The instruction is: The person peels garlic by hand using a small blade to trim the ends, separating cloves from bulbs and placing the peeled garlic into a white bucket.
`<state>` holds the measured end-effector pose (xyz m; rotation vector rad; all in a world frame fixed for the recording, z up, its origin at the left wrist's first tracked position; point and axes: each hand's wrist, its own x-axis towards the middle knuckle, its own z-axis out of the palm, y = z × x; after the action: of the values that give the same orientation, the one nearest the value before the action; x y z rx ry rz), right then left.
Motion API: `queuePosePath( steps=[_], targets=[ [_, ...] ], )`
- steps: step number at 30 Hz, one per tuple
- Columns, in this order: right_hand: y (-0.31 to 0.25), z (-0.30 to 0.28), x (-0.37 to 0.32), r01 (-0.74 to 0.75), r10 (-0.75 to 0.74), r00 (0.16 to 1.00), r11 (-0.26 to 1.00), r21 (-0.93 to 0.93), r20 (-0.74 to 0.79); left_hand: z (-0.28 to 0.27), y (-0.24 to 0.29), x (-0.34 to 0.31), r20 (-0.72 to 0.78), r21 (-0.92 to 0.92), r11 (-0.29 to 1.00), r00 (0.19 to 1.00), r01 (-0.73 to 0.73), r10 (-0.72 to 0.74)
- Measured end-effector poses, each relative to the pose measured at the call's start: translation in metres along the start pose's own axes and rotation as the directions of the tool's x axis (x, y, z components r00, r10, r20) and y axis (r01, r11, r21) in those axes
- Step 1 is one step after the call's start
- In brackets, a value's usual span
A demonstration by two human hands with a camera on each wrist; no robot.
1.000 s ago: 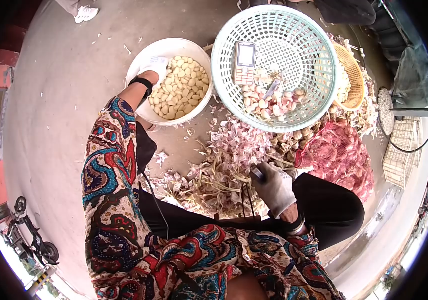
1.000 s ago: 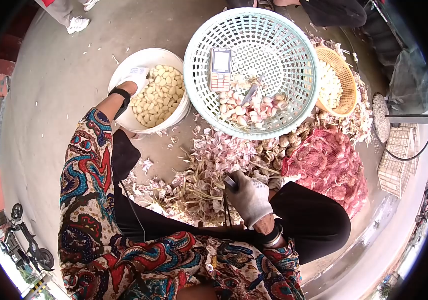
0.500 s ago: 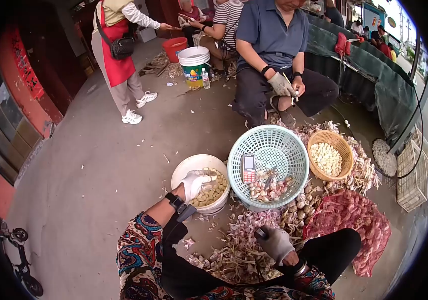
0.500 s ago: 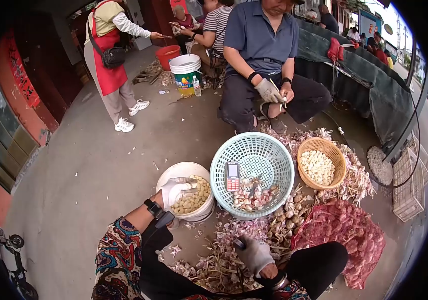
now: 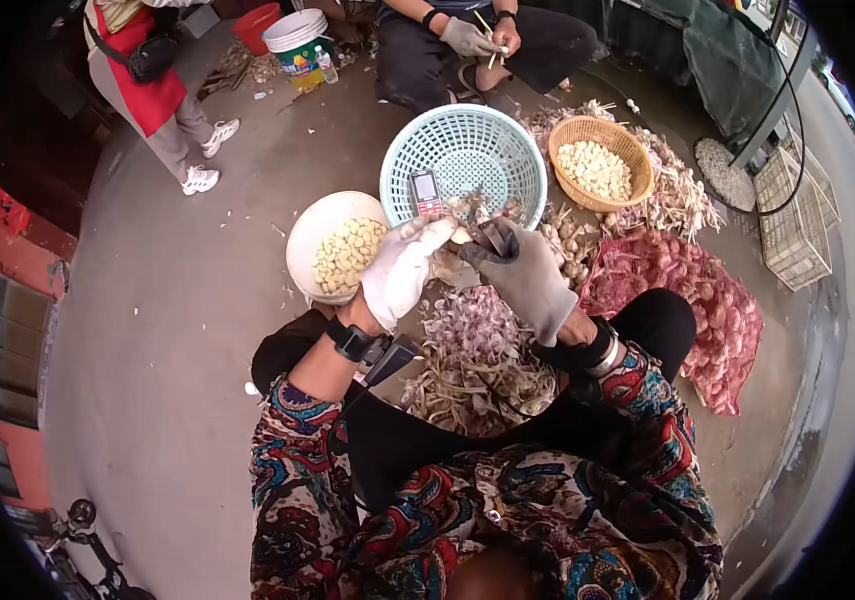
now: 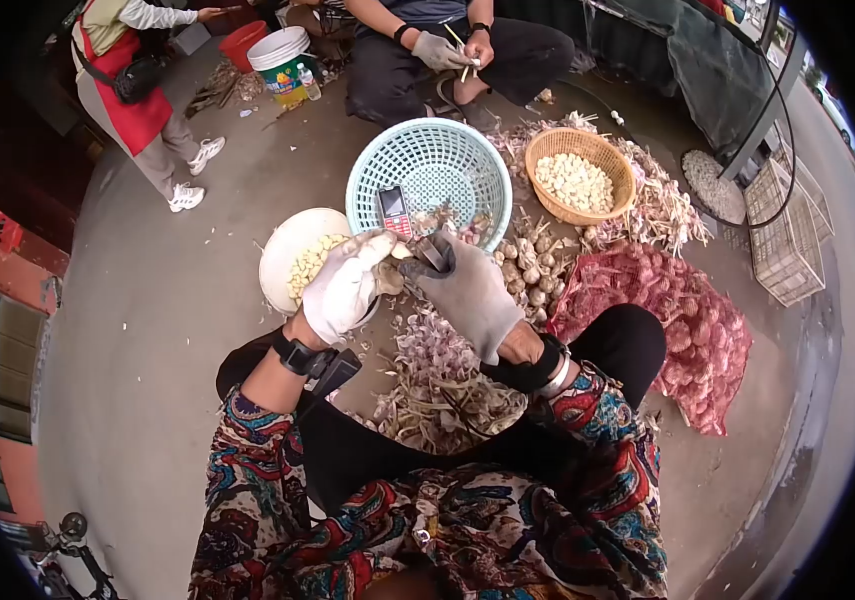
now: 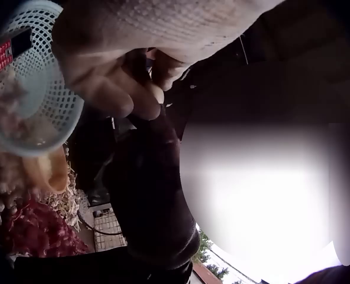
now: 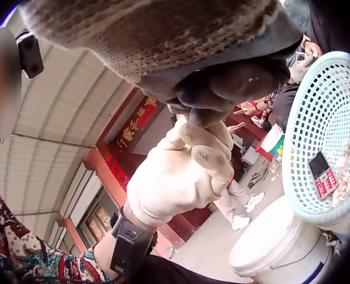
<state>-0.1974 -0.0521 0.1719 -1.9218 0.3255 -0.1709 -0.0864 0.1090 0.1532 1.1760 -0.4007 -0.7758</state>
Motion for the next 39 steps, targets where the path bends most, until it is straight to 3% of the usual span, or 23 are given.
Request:
queuePosePath(
  steps=[1,4,5,6,7,8,9,11,13,15,16,19,24,25,26,28,29,32,34,35,38,39],
  targets=[
    [0.01,0.007,0.006,0.158,-0.148,0.985,0.98,0.119,-0.092,0.001,-0.004,0.004,0.016,0.001,1.0,0.999,-0.028,0.028],
    [0.033,-0.009,0.012,0.045,-0.042,0.999,0.974,0.222,-0.019,-0.003,-0.013,0.01,0.044,0.004,1.0,0.999,0.013,-0.013],
    [0.023,-0.02,0.009,0.005,-0.006,1.0,0.999,0.048,0.02,-0.004,-0.018,0.01,0.051,-0.051,0.998,0.999,0.022,-0.019],
    [0.01,-0.02,0.001,-0.026,0.028,1.0,0.957,0.289,-0.003,-0.006,-0.022,0.008,0.023,-0.072,0.995,0.998,0.065,-0.064],
    [0.022,-0.019,0.002,-0.058,0.06,0.998,0.957,0.283,0.0,-0.008,-0.023,0.007,0.033,-0.064,0.996,0.997,0.069,-0.066],
    [0.023,-0.014,0.0,0.007,0.004,1.0,0.923,0.385,-0.029,-0.009,-0.024,0.006,0.048,-0.05,0.996,0.997,0.07,-0.067],
    [0.037,-0.008,0.003,0.011,-0.008,1.0,0.937,0.349,-0.012,-0.006,-0.025,0.005,0.002,0.043,0.999,1.0,0.022,-0.022],
    [0.034,0.0,0.001,-0.036,0.037,0.999,0.97,0.239,-0.002,-0.005,-0.028,0.006,0.021,-0.003,1.0,0.999,0.029,-0.029],
    [0.032,0.002,-0.003,-0.072,0.076,0.997,0.961,0.268,-0.006,0.0,-0.027,0.005,-0.018,0.024,0.995,0.996,0.092,-0.092],
    [0.044,0.007,0.001,-0.07,0.084,0.996,0.938,0.34,-0.025,0.007,-0.029,0.006,-0.015,0.009,0.999,0.999,0.043,-0.043],
    [0.042,0.007,0.0,-0.073,0.088,0.996,0.937,0.341,-0.027,0.012,-0.026,0.006,-0.052,-0.029,0.992,0.991,0.123,-0.124],
    [0.041,0.004,-0.001,-0.051,0.088,0.993,0.925,0.375,-0.083,0.008,-0.029,0.008,-0.008,0.028,0.992,0.992,0.123,-0.123],
    [0.048,0.005,-0.009,0.025,-0.004,0.986,0.992,0.124,-0.167,0.009,-0.036,0.006,-0.012,-0.006,0.994,0.994,0.108,-0.108],
    [0.047,0.0,-0.01,0.077,-0.096,0.984,0.989,-0.129,-0.149,0.011,-0.038,0.006,-0.043,0.019,0.996,0.996,0.084,-0.083],
    [0.047,-0.001,-0.011,0.075,-0.094,0.984,0.989,-0.13,-0.149,0.013,-0.039,0.006,-0.043,0.018,0.996,0.996,0.085,-0.084],
    [0.047,0.0,-0.014,0.068,-0.097,0.99,0.965,-0.254,-0.106,0.016,-0.038,0.006,-0.054,0.188,0.981,0.998,0.043,-0.033],
    [0.05,0.003,-0.015,0.082,-0.107,0.988,0.975,-0.209,-0.111,0.017,-0.039,0.004,-0.049,0.191,0.981,0.998,0.041,-0.033],
    [0.053,0.003,-0.014,0.069,-0.091,0.989,0.983,-0.172,-0.12,0.021,-0.039,0.004,-0.048,0.122,0.99,0.997,0.072,-0.067],
    [0.056,0.002,-0.011,0.07,-0.082,0.977,0.995,-0.066,-0.195,0.016,-0.039,0.005,-0.035,-0.149,0.979,0.989,0.136,-0.143],
    [0.055,0.002,-0.009,0.074,-0.065,0.974,0.997,0.034,-0.217,0.009,-0.042,0.008,0.077,-0.281,0.946,0.986,0.164,-0.148],
    [0.053,-0.004,-0.009,0.098,-0.063,0.959,0.988,0.116,-0.275,0.004,-0.046,0.007,0.162,-0.384,0.902,0.976,0.197,-0.145],
    [0.053,-0.009,-0.01,0.014,-0.017,0.98,1.0,-0.017,-0.198,0.004,-0.046,0.006,0.16,-0.384,0.902,0.976,0.198,-0.146]
  ],
)
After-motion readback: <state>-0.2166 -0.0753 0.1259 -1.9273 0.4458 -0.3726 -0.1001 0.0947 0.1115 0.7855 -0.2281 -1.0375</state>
